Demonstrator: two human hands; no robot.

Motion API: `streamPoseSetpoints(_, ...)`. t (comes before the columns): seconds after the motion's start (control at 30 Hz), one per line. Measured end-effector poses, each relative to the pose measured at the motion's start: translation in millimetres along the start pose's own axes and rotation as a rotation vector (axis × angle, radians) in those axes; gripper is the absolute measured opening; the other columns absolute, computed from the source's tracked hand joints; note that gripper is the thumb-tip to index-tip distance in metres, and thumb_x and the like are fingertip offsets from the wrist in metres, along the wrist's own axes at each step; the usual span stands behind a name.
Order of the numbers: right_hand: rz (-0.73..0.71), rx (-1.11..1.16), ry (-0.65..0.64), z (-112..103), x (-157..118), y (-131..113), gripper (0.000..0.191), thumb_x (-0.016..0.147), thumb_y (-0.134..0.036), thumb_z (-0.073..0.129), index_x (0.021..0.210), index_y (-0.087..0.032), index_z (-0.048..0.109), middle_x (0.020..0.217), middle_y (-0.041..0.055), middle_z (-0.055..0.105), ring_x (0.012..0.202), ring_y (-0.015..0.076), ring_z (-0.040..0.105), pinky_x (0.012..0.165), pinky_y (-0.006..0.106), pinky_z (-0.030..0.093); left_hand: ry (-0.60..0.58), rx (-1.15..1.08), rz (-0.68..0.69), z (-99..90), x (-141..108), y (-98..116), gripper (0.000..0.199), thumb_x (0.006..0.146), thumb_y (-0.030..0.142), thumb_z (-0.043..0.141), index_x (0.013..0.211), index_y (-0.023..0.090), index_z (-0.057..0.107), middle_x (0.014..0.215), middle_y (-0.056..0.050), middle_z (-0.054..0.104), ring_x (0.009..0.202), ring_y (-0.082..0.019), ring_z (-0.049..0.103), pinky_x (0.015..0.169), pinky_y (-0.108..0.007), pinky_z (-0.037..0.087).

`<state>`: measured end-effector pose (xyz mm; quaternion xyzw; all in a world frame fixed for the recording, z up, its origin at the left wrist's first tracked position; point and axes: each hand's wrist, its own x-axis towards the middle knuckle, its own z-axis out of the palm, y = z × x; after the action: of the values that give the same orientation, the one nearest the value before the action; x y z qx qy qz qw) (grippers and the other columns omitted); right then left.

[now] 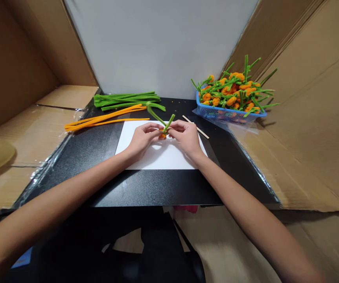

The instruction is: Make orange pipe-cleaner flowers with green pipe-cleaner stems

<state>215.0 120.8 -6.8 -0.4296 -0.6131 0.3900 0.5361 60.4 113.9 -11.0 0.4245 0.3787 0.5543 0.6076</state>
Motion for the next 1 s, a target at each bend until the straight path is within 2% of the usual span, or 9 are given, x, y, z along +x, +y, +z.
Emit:
streamPoseSetpoints(0.13, -0.041, -0.01, -0.123, -3, 3, 1, 0.023, 0.076, -0.041, 0.077, 0.076, -0.018, 0.077, 0.077, 0.0053, 0.073, 0.077, 0.0199, 0.068, 0.075, 0.034, 0.051, -0.017, -0.014, -0.009, -1.1, 2, 0, 0.02, 0.063, 0.015, 0.08, 0.079, 0.011, 0.068, 0.075, -0.005, 0.071, 0.068, -0.015, 0.068, 0.077, -0.032, 0.055)
streamPoseSetpoints(0.23, -0.092, -0.099, -0.154, -6, 5, 3, 0.023, 0.081, -0.043, 0.074, 0.08, -0.02, 0.08, 0.082, 0.0061, 0.074, 0.082, 0.0207, 0.067, 0.077, 0.035, 0.051, -0.012, -0.02, -0.022, -1.5, 3, 1, 0.023, 0.065, 0.012, 0.078, 0.084, 0.011, 0.067, 0.076, -0.006, 0.072, 0.069, -0.016, 0.069, 0.076, -0.033, 0.055)
streamPoseSetpoints(0.33, -0.154, -0.232, -0.166, -10, 6, 1, 0.015, 0.086, -0.033, 0.069, 0.084, -0.022, 0.08, 0.086, 0.0052, 0.073, 0.082, 0.0191, 0.066, 0.076, 0.034, 0.05, -0.006, -0.023, -0.037, -1.3, 2, 3, 0.023, 0.067, 0.011, 0.078, 0.086, 0.011, 0.066, 0.075, -0.006, 0.071, 0.067, -0.016, 0.069, 0.074, -0.032, 0.056)
streamPoseSetpoints(0.47, -0.208, -0.319, -0.252, -15, 6, -5, 0.012, 0.082, -0.019, 0.07, 0.087, -0.023, 0.08, 0.094, 0.0053, 0.072, 0.085, 0.0185, 0.065, 0.076, 0.033, 0.05, 0.015, -0.019, -0.062, -0.9, 3, 7, 0.019, 0.068, 0.009, 0.075, 0.084, 0.012, 0.065, 0.075, -0.005, 0.07, 0.064, -0.015, 0.068, 0.07, -0.03, 0.056)
streamPoseSetpoints(0.6, -0.187, -0.319, -0.197, -16, 4, -6, 0.012, 0.081, -0.018, 0.07, 0.085, -0.023, 0.08, 0.089, 0.0047, 0.074, 0.079, 0.0181, 0.065, 0.075, 0.034, 0.051, 0.022, -0.022, -0.088, -2.2, 4, 7, 0.019, 0.068, 0.012, 0.077, 0.084, 0.012, 0.065, 0.076, -0.005, 0.071, 0.063, -0.015, 0.068, 0.071, -0.031, 0.057)
streamPoseSetpoints(0.73, -0.122, -0.198, -0.129, -12, 4, 0, 0.004, 0.076, -0.022, 0.076, 0.077, -0.022, 0.08, 0.084, 0.0043, 0.075, 0.077, 0.0185, 0.067, 0.075, 0.035, 0.052, -0.014, -0.023, -0.068, -4.8, 5, 5, 0.018, 0.068, 0.018, 0.081, 0.078, 0.011, 0.068, 0.075, -0.006, 0.07, 0.065, -0.014, 0.067, 0.075, -0.032, 0.056)
streamPoseSetpoints(0.87, -0.068, -0.136, -0.087, -10, 4, 1, 0.008, 0.073, -0.027, 0.079, 0.075, -0.019, 0.079, 0.08, 0.0051, 0.076, 0.074, 0.019, 0.069, 0.074, 0.035, 0.053, -0.036, -0.033, -0.065, -5.7, 5, 4, 0.02, 0.066, 0.019, 0.084, 0.079, 0.009, 0.073, 0.077, -0.007, 0.072, 0.071, -0.015, 0.067, 0.079, -0.033, 0.054)
streamPoseSetpoints(1.0, -0.157, -0.235, -0.052, -11, 1, -4, 0.009, 0.074, -0.026, 0.079, 0.079, -0.019, 0.079, 0.083, 0.0059, 0.077, 0.074, 0.019, 0.069, 0.071, 0.034, 0.053, -0.017, -0.033, -0.053, -5.7, 5, 5, 0.018, 0.065, 0.017, 0.084, 0.078, 0.009, 0.073, 0.073, -0.007, 0.071, 0.068, -0.015, 0.066, 0.076, -0.033, 0.053)
